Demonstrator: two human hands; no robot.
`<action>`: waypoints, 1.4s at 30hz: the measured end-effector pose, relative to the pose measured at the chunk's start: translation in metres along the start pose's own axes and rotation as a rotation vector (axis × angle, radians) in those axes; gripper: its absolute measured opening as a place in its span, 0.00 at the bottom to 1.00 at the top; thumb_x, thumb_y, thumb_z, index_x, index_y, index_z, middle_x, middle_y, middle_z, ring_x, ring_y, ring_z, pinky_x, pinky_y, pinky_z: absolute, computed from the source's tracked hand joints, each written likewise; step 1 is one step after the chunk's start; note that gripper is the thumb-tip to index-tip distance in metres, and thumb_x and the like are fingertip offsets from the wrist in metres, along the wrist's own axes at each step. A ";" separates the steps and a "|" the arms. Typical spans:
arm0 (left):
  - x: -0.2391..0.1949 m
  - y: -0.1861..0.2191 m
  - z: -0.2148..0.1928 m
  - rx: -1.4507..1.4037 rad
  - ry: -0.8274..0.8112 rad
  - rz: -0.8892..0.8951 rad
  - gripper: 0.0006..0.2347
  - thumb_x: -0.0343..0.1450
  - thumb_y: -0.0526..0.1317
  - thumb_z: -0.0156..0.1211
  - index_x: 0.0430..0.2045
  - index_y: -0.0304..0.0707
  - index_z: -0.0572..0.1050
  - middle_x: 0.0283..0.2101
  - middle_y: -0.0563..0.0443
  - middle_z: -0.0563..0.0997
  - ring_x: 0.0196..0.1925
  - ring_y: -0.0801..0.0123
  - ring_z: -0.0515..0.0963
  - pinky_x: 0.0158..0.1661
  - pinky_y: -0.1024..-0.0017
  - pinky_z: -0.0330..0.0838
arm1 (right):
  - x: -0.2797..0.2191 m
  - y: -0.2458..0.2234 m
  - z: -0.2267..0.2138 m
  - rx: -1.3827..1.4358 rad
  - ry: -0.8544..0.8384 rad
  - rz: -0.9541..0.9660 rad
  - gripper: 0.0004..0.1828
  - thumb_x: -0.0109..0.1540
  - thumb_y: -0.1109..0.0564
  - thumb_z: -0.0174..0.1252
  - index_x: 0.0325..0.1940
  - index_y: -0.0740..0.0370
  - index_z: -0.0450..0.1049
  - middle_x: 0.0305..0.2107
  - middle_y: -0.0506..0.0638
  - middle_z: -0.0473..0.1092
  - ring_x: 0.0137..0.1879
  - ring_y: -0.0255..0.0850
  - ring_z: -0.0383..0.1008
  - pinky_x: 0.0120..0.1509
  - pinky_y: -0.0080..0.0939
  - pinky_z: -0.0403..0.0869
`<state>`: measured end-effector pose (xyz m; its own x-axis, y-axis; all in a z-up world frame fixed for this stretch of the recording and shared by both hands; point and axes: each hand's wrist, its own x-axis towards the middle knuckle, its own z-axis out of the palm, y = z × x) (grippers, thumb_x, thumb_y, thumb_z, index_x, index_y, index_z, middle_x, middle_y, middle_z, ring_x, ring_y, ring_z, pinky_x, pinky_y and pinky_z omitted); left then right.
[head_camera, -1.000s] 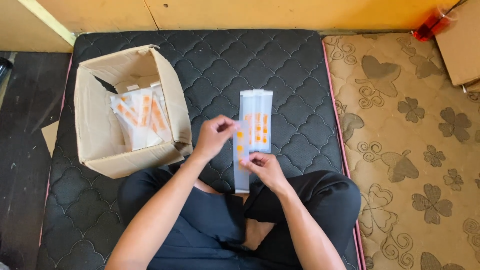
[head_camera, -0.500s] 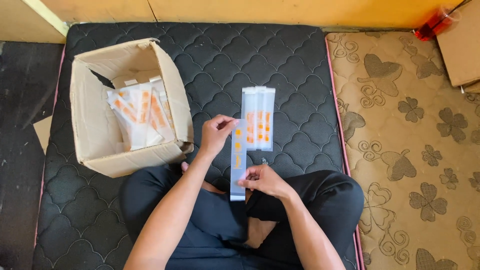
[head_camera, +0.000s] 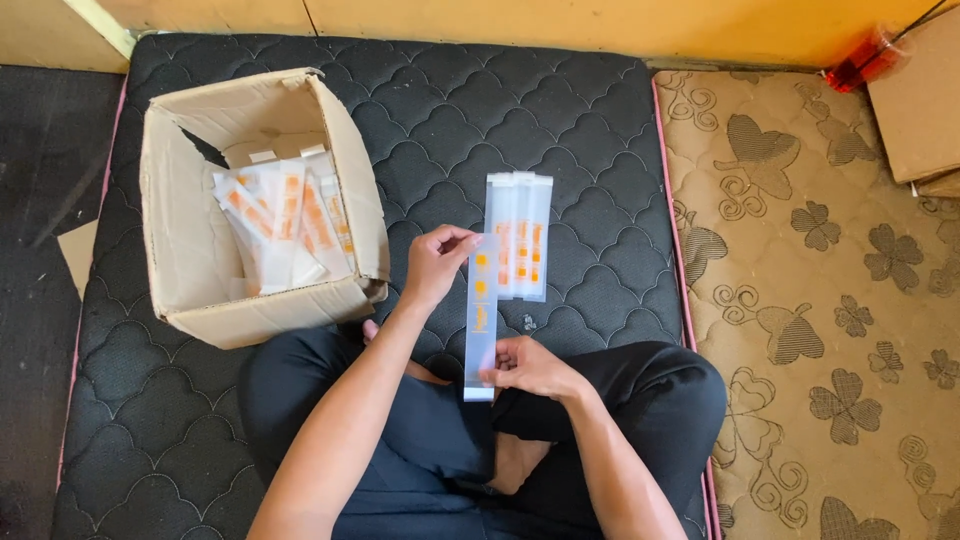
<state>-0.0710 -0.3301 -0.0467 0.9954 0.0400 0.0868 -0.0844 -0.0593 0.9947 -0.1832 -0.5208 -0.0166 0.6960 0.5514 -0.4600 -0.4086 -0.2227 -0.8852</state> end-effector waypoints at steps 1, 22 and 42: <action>-0.001 0.000 0.000 0.000 0.001 0.000 0.03 0.67 0.36 0.70 0.30 0.39 0.85 0.21 0.49 0.79 0.22 0.75 0.78 0.28 0.78 0.71 | 0.001 0.002 0.000 0.000 -0.001 0.001 0.06 0.55 0.61 0.71 0.31 0.62 0.79 0.21 0.43 0.73 0.25 0.27 0.72 0.33 0.26 0.70; 0.002 -0.007 -0.001 0.032 -0.001 0.002 0.03 0.67 0.36 0.71 0.30 0.39 0.85 0.21 0.48 0.79 0.22 0.72 0.79 0.29 0.76 0.71 | 0.001 0.005 0.001 -0.031 -0.001 0.039 0.06 0.54 0.59 0.69 0.31 0.60 0.79 0.21 0.40 0.73 0.26 0.23 0.70 0.34 0.23 0.68; -0.048 0.066 -0.035 -0.284 0.142 -0.248 0.05 0.72 0.29 0.56 0.40 0.29 0.72 0.36 0.40 0.77 0.30 0.62 0.84 0.35 0.71 0.81 | 0.012 0.044 -0.054 0.936 0.741 -0.339 0.10 0.63 0.50 0.62 0.45 0.53 0.72 0.31 0.47 0.77 0.32 0.34 0.76 0.38 0.31 0.72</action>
<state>-0.1255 -0.3015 0.0165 0.9726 0.1574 -0.1713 0.1291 0.2471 0.9603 -0.1612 -0.5673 -0.0648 0.8901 -0.1854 -0.4163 -0.1956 0.6697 -0.7164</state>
